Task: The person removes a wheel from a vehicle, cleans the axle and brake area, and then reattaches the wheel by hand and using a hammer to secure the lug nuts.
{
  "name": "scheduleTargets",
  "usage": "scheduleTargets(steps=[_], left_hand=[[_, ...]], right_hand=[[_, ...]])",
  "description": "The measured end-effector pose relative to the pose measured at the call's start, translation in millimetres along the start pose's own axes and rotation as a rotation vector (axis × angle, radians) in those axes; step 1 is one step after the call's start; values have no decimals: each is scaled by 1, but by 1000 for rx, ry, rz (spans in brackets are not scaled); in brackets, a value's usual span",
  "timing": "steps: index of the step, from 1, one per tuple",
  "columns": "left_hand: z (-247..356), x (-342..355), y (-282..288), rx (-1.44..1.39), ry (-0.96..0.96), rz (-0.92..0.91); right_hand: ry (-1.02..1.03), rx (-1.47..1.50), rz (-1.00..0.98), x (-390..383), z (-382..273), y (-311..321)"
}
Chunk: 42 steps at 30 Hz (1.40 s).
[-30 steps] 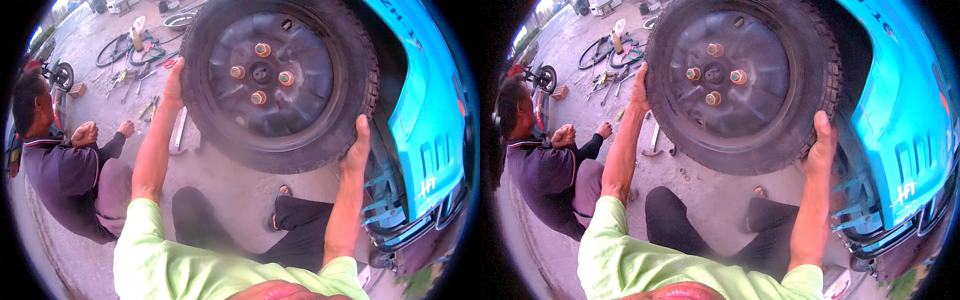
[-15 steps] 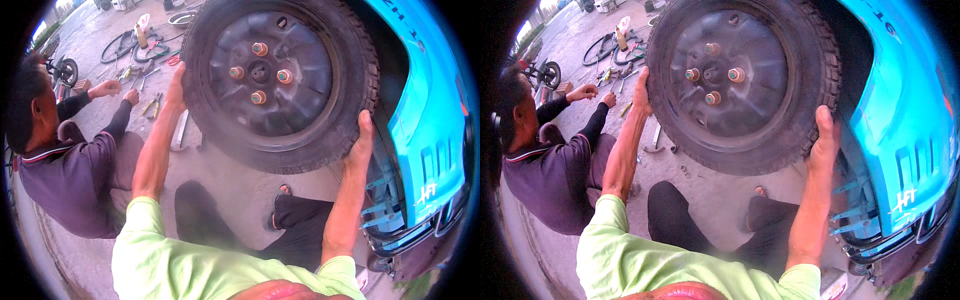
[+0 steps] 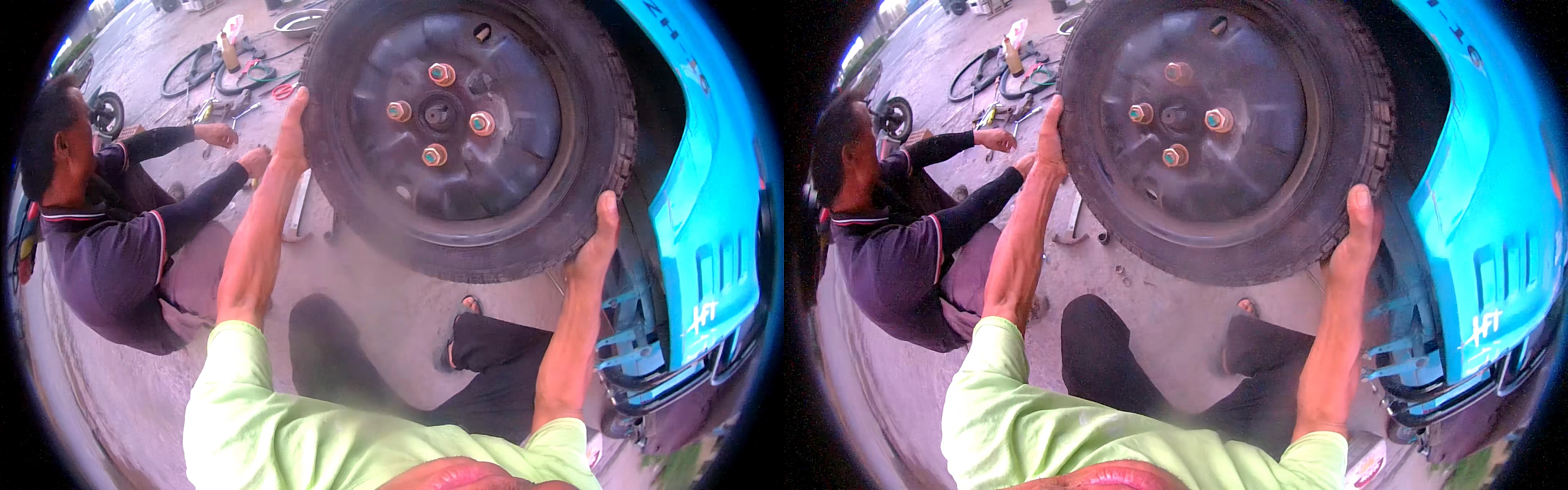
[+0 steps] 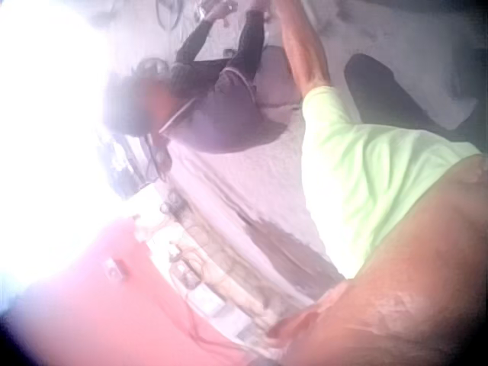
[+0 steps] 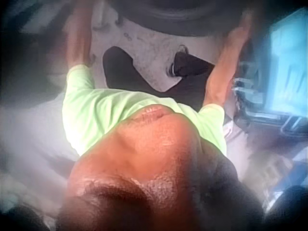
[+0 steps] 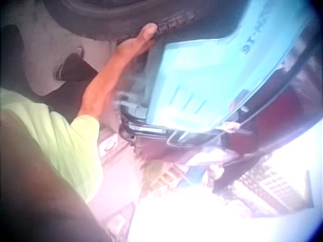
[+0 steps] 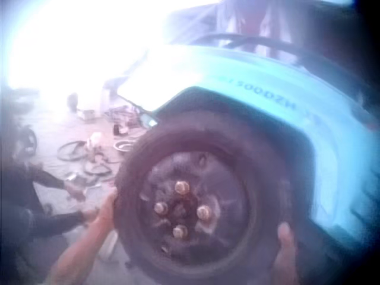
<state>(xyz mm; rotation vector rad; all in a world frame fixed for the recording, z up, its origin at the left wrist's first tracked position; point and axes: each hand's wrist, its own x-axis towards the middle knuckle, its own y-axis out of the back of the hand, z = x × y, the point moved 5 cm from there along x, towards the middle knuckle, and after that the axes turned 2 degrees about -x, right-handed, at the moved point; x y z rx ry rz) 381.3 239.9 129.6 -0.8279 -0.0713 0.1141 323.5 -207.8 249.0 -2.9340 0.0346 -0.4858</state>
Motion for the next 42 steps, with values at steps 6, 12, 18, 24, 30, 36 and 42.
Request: scheduleTargets(steps=[6, 12, 18, 24, 30, 36, 42], left_hand=[[1, -4, 1, 22, -60, -9], [0, 0, 6, 17, -7, -37], [4, -10, -8, 110, 4, -7], [9, -3, -3, 115, 41, -22], [28, -3, -16, 295, -3, 39], [42, 6, -28, 551, -79, 121], [52, 8, -41, 667, -141, 179]], right_hand=[[-40, 86, -42, 6, 3, 0], [-89, 81, 1, 1, 5, 3], [-81, 80, -3, 0, -5, -9], [-64, 98, -40, -2, -1, -8], [-76, 82, 26, -13, 9, -3], [-76, 91, 124, -35, 28, -3], [124, -364, 68, -58, 34, 5]])
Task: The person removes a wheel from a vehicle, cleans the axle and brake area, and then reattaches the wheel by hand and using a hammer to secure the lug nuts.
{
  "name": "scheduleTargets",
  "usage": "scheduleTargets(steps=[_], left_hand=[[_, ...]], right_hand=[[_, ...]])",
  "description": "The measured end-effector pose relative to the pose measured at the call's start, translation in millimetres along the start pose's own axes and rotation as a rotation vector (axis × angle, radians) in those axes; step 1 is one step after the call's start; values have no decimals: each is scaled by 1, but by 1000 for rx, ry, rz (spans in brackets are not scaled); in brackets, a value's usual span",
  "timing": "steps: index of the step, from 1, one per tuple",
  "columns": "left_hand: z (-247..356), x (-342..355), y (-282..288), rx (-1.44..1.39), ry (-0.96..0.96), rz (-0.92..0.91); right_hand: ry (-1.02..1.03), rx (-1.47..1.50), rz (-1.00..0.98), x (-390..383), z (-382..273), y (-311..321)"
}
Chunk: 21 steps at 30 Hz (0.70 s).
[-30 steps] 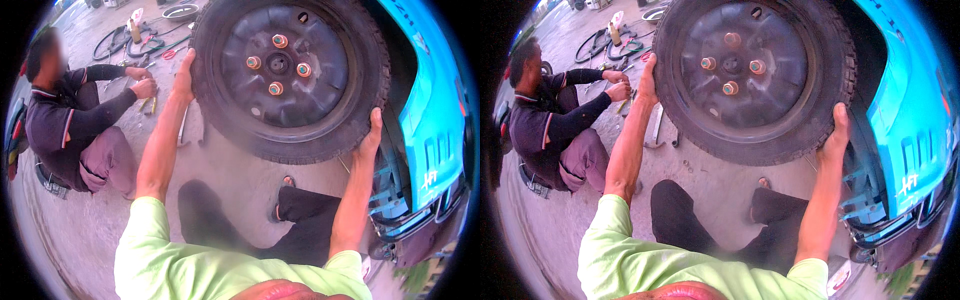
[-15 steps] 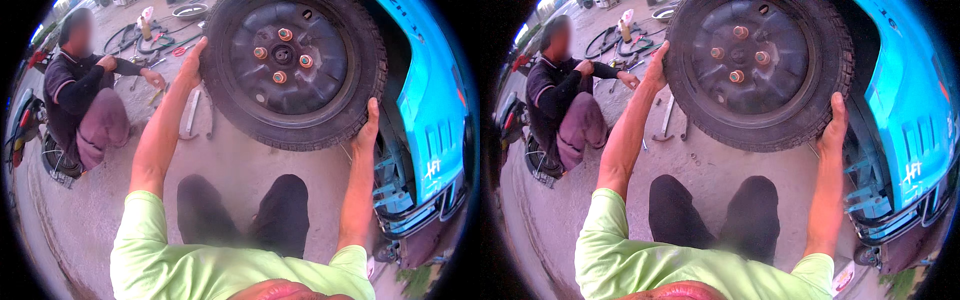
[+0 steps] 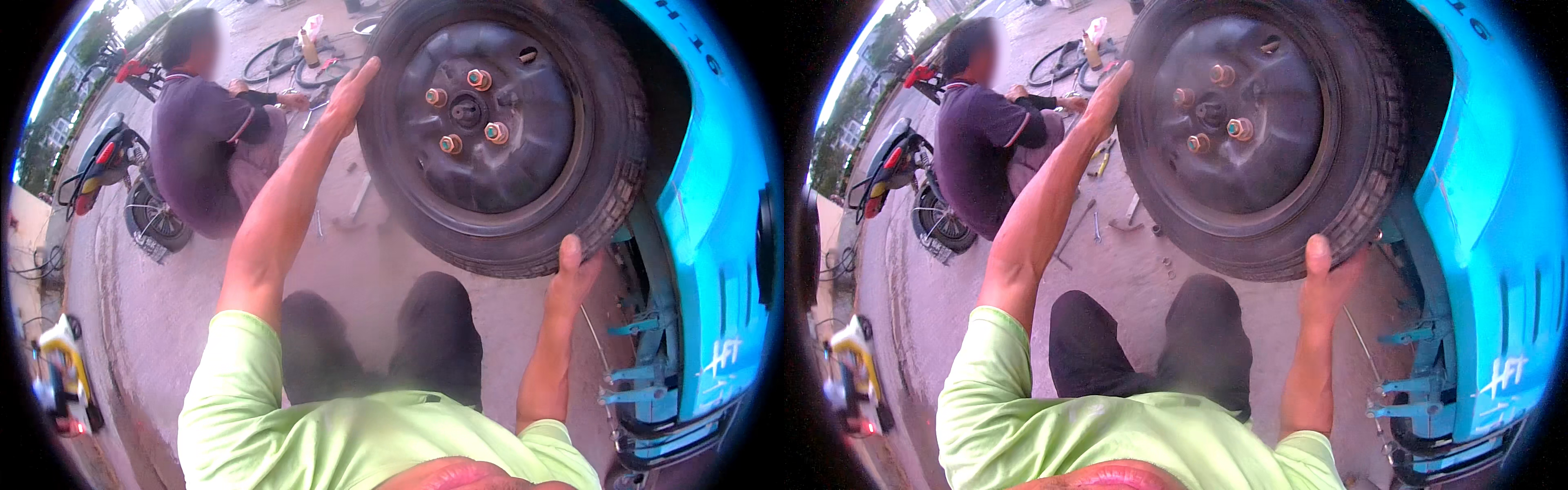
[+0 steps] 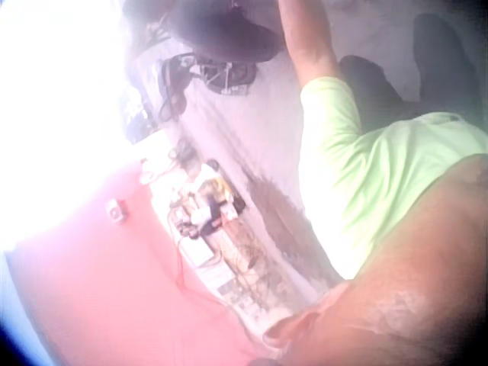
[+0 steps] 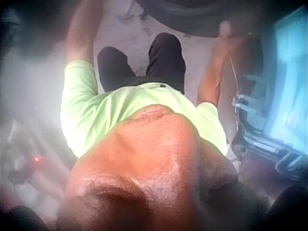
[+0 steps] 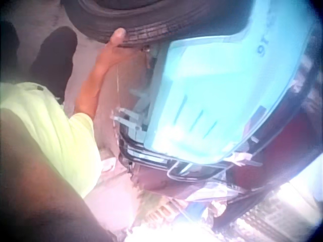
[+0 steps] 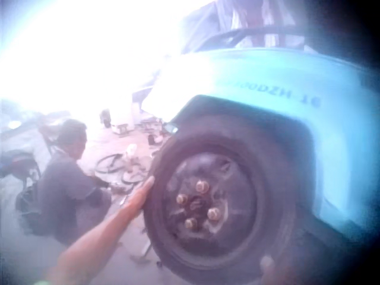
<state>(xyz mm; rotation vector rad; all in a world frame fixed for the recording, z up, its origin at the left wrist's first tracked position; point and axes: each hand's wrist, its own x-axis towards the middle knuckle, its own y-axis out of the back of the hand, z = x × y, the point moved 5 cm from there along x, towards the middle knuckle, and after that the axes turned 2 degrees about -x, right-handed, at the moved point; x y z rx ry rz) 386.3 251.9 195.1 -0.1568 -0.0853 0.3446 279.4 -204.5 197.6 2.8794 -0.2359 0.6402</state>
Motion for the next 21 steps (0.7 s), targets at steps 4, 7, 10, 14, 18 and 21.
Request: scheduleTargets(steps=[4, 7, 10, 14, 18, 21], left_hand=[[-2, 5, 4, -38, -19, 6], [-2, 3, 4, -100, -16, -37], [-4, 8, 3, -41, -24, -13], [-21, 20, 18, -36, -20, 19], [-19, 4, 3, -171, 29, -83], [-28, -5, 6, -301, 134, -92]], right_hand=[[10, -134, -109, -9, -10, 3], [38, -110, -157, -10, -7, 2], [-106, -180, -158, -10, 3, 14], [-20, 13, -156, 25, 2, 30], [-125, -101, 81, 62, -28, 43], [-77, -132, 152, 77, -61, 23]])
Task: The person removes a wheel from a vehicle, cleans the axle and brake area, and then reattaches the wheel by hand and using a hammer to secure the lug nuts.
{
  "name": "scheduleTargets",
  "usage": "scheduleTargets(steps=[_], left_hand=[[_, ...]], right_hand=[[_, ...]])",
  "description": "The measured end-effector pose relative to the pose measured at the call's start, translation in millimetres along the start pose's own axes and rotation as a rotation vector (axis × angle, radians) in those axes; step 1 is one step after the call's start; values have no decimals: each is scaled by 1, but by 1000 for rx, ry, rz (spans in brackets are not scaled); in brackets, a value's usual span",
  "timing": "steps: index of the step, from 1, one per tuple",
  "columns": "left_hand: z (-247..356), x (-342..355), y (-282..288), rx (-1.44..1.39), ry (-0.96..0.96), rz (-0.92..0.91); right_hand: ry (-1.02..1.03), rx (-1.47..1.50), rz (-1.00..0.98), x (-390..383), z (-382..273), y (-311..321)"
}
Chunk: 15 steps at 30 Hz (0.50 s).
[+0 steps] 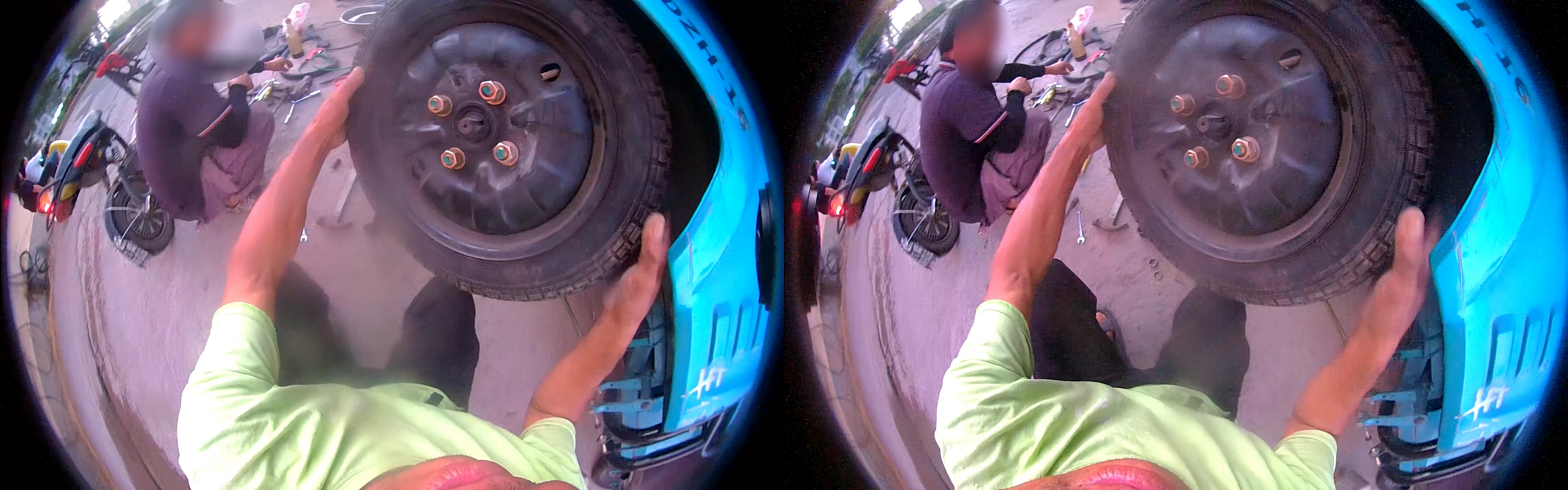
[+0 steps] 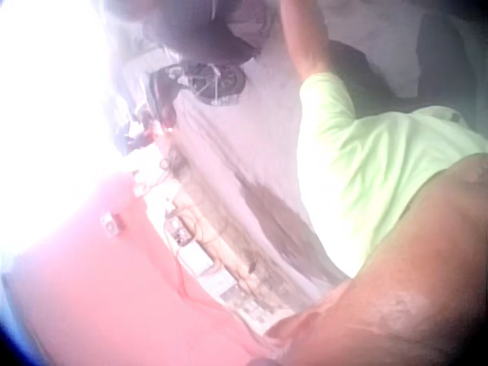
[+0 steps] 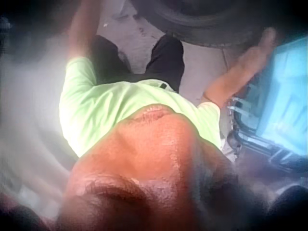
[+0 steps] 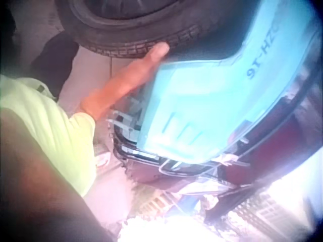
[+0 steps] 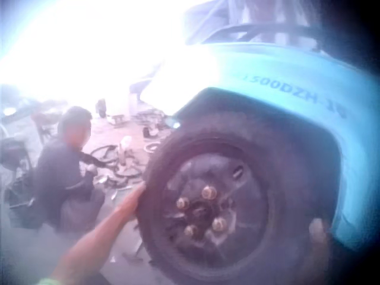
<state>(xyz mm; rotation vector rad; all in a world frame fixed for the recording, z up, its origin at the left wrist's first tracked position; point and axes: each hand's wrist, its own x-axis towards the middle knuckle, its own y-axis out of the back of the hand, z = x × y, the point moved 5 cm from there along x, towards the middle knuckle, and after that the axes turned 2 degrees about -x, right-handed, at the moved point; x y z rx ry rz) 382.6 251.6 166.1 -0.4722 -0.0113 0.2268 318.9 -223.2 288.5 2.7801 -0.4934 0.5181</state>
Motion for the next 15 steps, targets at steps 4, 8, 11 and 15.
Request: scheduleTargets(steps=[4, 8, 11, 15], left_hand=[[-26, -1, 10, -211, 114, -75], [-51, -8, 15, -363, 21, -96], [-50, -2, 9, -449, -11, -188], [-43, 3, 3, -436, 30, -240]], right_hand=[[-34, -22, -94, 10, -15, -13], [-118, -71, -66, 5, -22, -21], [-65, 60, -60, 1, -22, -26], [-96, 104, -81, -4, -20, -22]])
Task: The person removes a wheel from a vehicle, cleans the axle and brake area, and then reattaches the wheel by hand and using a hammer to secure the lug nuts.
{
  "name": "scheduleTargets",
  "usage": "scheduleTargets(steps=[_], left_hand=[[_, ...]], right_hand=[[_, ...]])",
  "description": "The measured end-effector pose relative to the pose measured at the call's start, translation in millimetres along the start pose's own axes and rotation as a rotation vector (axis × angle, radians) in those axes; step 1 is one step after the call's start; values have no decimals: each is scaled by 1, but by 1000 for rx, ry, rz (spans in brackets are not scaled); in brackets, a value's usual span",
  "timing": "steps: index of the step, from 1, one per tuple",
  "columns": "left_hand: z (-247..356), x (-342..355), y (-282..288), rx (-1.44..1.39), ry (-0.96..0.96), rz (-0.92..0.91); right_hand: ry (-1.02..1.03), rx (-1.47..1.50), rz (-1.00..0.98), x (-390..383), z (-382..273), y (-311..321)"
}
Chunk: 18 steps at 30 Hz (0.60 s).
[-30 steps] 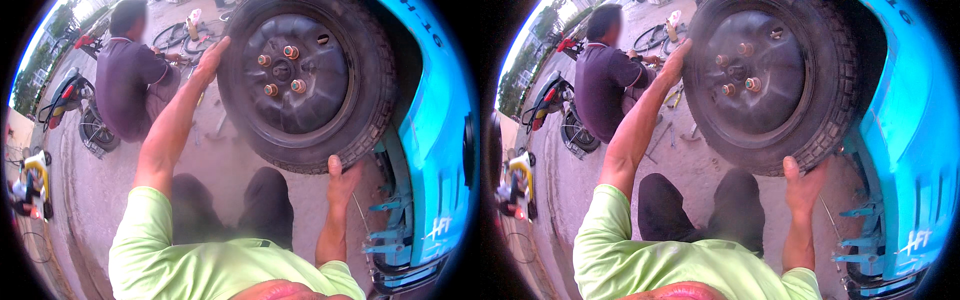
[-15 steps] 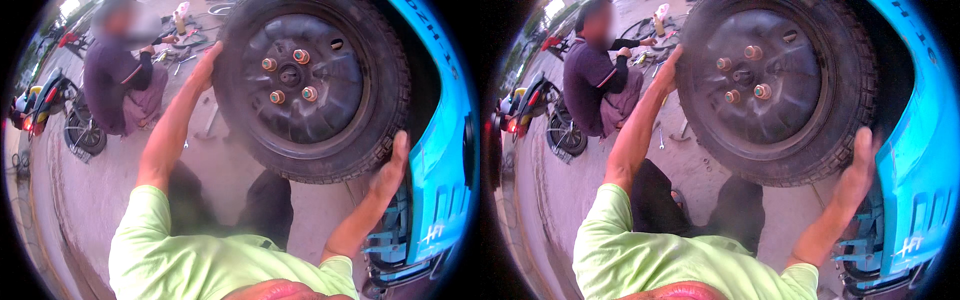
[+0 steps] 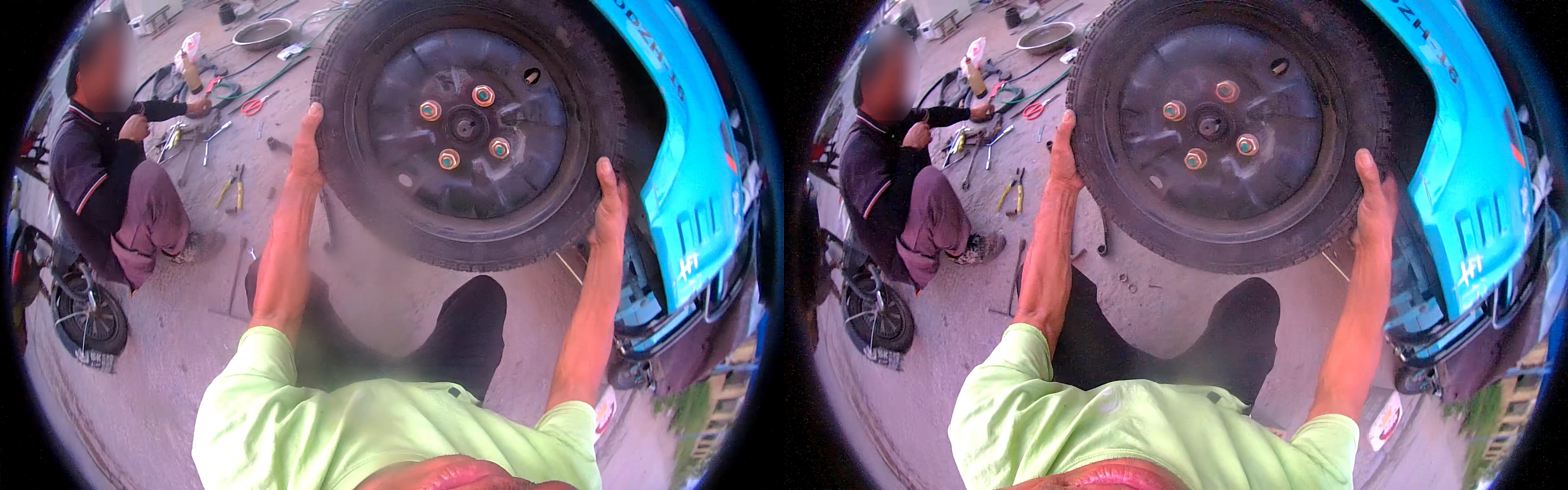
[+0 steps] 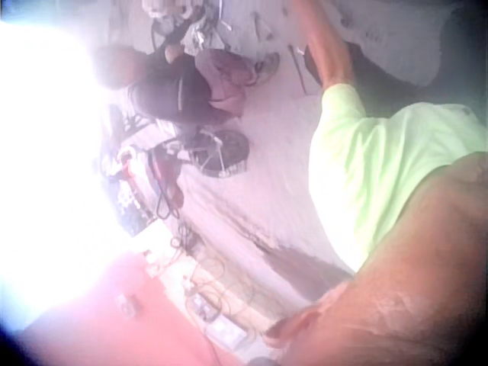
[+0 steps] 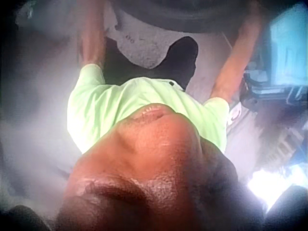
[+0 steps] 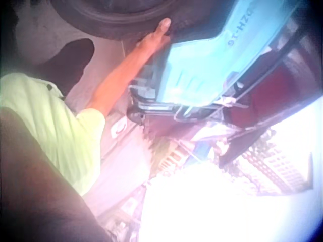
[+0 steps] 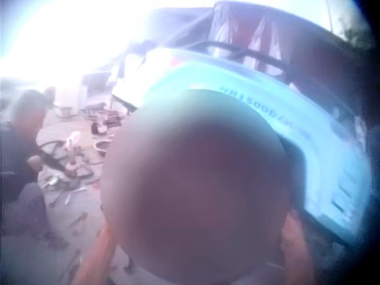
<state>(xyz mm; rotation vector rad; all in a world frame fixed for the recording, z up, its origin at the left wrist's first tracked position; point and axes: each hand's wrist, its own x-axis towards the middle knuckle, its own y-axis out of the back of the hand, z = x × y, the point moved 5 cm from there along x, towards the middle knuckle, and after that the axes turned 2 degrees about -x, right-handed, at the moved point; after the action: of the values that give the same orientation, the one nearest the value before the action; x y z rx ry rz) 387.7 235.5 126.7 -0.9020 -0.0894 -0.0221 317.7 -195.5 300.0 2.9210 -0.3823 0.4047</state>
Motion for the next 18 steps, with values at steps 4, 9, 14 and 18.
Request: scheduleTargets(steps=[4, 9, 14, 18], left_hand=[[-6, 7, 3, -7, 17, -33], [8, 25, -3, -12, 8, -77], [4, 12, 6, 47, 40, 24], [7, 12, 6, 37, 20, 37]], right_hand=[[-42, 7, -2, -5, 1, 3], [-31, 56, -13, -8, 1, 0], [-178, -17, 122, -1, 33, 13], [-180, 282, -66, 9, 39, 12]])
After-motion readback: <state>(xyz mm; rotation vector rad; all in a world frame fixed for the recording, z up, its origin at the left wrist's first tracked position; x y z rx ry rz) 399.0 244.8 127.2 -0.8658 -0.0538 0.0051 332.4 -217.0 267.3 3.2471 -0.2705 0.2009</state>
